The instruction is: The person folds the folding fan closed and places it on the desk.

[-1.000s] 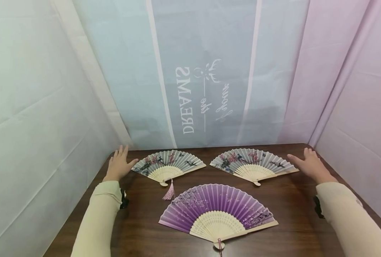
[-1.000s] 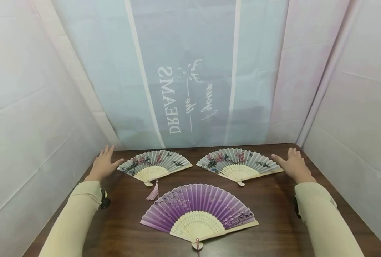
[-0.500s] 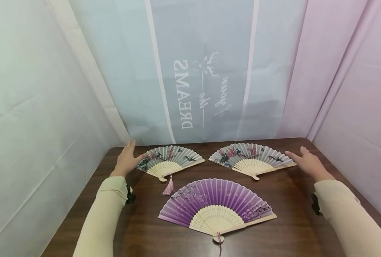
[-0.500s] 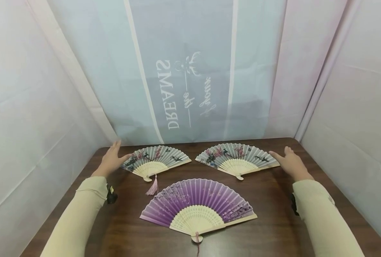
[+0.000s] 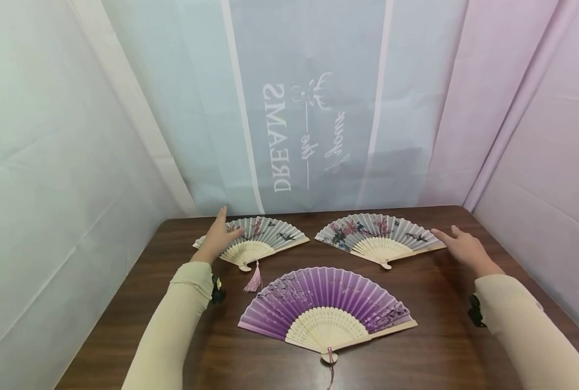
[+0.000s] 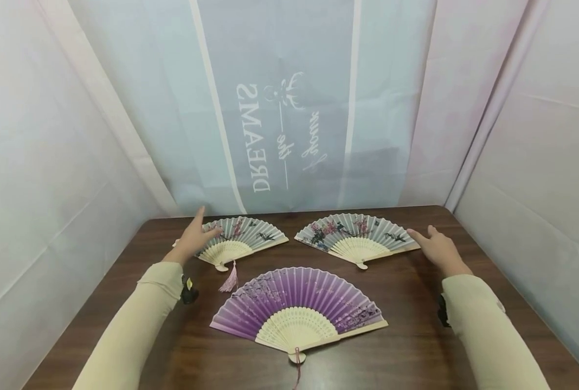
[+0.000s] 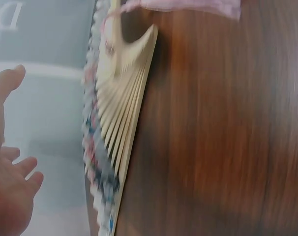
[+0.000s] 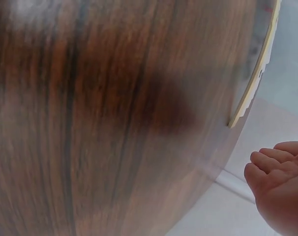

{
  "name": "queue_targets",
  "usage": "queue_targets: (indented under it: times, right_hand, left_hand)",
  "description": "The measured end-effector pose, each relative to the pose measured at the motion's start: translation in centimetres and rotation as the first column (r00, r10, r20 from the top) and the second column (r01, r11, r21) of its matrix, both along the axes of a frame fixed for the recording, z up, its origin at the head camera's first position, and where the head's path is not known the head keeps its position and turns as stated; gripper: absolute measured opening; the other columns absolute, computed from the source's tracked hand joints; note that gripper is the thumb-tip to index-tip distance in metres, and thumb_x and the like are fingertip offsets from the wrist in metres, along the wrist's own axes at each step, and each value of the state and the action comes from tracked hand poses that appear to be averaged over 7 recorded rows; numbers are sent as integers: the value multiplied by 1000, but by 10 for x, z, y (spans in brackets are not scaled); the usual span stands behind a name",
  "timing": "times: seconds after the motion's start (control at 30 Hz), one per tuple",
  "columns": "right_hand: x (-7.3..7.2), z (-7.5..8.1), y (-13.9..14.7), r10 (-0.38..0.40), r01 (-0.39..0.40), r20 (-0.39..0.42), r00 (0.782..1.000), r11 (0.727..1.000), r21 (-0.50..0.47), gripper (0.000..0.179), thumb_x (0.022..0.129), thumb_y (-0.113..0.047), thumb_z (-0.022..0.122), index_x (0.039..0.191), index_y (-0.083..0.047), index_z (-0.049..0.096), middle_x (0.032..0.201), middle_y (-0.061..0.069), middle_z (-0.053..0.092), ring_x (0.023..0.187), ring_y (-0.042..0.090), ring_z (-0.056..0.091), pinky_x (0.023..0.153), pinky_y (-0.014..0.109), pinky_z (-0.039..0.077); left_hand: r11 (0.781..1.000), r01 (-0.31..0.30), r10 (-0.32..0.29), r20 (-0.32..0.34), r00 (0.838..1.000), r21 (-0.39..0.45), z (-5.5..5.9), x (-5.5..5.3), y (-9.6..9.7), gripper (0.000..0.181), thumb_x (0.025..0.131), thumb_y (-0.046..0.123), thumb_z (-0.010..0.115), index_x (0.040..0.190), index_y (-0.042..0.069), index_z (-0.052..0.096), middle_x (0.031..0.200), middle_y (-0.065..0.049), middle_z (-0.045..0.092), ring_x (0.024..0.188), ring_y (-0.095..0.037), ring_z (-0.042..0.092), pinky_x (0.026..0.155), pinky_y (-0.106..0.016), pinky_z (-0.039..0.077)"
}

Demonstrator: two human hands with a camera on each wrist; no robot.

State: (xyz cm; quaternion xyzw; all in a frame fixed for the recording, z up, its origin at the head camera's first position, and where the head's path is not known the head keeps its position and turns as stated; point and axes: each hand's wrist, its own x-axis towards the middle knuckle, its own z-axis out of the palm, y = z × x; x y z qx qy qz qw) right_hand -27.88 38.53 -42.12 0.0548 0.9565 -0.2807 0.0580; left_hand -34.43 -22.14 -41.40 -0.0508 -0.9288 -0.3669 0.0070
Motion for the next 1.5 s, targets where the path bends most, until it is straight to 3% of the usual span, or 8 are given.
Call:
queue_targets:
  times: [0.47, 0.73, 1.0, 1.1, 1.2, 1.3, 1.43, 1.5]
  right_hand:
    - [3, -4, -7, -88, 87, -100, 991, 996, -12, 97, 101, -65, 26, 144, 22, 21, 148, 44, 21, 134, 67, 18, 109, 77, 26]
    - [11, -7, -13, -130, 122, -120, 984, 990, -64, 92, 101, -64, 29, 145, 17, 29, 148, 42, 28, 134, 65, 22, 108, 76, 29]
    - [18, -6, -11, -198, 187, -119, 973, 978, -95, 90, 100, -66, 30, 144, 13, 36, 146, 43, 30, 132, 64, 26, 105, 75, 33]
    - [20, -7, -12, -204, 190, -120, 972, 975, -115, 90, 100, -67, 31, 142, 13, 41, 141, 41, 42, 130, 62, 32, 101, 73, 38]
    - [19, -8, -14, -219, 202, -126, 968, 970, -134, 90, 99, -67, 34, 135, 14, 51, 126, 35, 60, 122, 54, 48, 91, 64, 48]
    - [17, -9, -16, -242, 224, -138, 960, 965, -138, 86, 98, -66, 37, 124, 13, 61, 104, 25, 73, 95, 32, 65, 77, 45, 51]
    - [17, -9, -16, -254, 229, -127, 959, 956, -181, 86, 98, -65, 39, 121, 14, 62, 91, 15, 77, 71, 2, 65, 68, 25, 48]
    - [17, -9, -16, -246, 215, -103, 964, 945, -245, 88, 99, -64, 39, 124, 18, 58, 90, 14, 78, 67, -2, 67, 64, 19, 52]
  left_hand:
    - [988, 68, -83, 105, 991, 136, -18, -3, 61, 94, 96, 41, 64, 160, 10, 4, 166, -19, 14, 150, -42, 22, 122, -63, 28]
    - [980, 90, -108, 89, 990, 179, -21, -1, 92, 89, 95, 36, 65, 160, 7, 11, 165, -20, 19, 151, -40, 21, 124, -60, 27]
    - [971, 112, -129, 65, 990, 213, -27, -4, 120, 87, 93, 34, 68, 157, 2, 19, 159, -24, 32, 145, -39, 36, 119, -56, 38]
    - [972, 109, -123, 54, 991, 208, -30, -6, 127, 85, 93, 34, 69, 157, 2, 22, 156, -24, 38, 143, -39, 40, 118, -55, 39]
    - [970, 105, -119, 53, 991, 218, -34, -6, 132, 84, 93, 33, 69, 156, 1, 24, 155, -24, 39, 143, -39, 40, 119, -55, 38]
    - [963, 119, -137, 60, 989, 242, -36, -6, 138, 83, 93, 33, 69, 155, -1, 25, 156, -23, 38, 143, -37, 39, 120, -52, 38]
    - [949, 122, -151, 77, 986, 290, -38, -6, 144, 83, 92, 33, 69, 155, 0, 26, 155, -23, 40, 142, -36, 41, 119, -50, 40]
    - [940, 118, -153, 85, 985, 320, -38, -6, 148, 82, 91, 31, 69, 155, 0, 27, 155, -22, 40, 142, -36, 42, 119, -49, 41]
